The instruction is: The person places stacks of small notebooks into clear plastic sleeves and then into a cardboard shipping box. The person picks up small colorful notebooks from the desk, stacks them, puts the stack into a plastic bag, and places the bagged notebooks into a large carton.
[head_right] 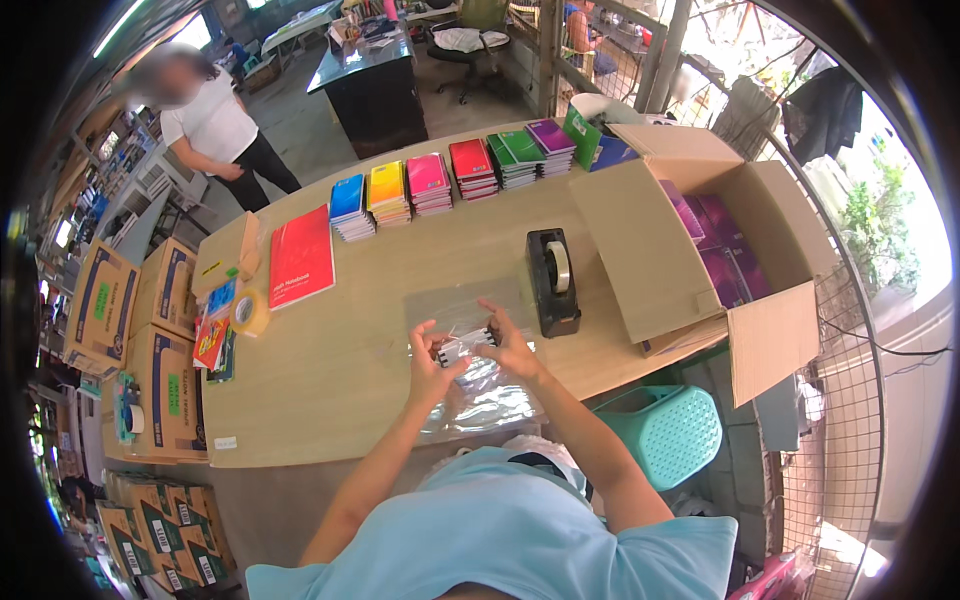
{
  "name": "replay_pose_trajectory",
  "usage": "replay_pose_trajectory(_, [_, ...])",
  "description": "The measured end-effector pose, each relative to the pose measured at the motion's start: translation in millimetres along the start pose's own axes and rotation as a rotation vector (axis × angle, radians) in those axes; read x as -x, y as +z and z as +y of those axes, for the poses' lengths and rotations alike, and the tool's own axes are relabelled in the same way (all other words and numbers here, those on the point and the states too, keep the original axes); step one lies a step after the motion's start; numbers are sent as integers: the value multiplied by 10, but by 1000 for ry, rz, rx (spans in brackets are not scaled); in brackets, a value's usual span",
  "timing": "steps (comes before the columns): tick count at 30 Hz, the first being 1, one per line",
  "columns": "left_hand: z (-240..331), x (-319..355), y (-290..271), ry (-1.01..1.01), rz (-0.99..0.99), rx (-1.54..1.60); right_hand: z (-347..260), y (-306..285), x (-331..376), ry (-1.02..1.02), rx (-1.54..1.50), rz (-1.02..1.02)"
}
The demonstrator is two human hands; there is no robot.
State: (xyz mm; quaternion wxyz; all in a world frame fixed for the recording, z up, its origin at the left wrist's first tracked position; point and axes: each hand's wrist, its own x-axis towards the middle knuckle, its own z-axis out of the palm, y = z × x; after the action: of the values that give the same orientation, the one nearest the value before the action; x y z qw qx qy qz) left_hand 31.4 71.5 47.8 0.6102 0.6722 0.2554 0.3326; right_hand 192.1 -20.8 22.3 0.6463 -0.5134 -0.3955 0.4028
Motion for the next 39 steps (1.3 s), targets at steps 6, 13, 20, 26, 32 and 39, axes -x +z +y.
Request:
replay_pose_trajectory(6, [-95, -8, 11, -249, 39, 288, -60, -88, -163, 174, -61, -52])
replay_pose_trajectory(13, [-214, 98, 42, -29, 60, 5, -498, -60, 113, -258, 530, -95])
replay_pose_trajectory(20, [-137, 138, 132, -34, 154, 9, -475, -834, 308, -202, 516, 816])
replay_pose_trajectory(26, [-251, 129, 166, 18, 181, 4, -168, -1420, 238, 541, 267, 689])
replay_pose_trajectory(32, [-219, 138, 169, 52, 195, -12, 367, -990, 809, 441, 24, 931])
replay_pose_trajectory(39, [-283, 179, 128, 182, 177, -137, -501, 79, 611, 302, -465, 662])
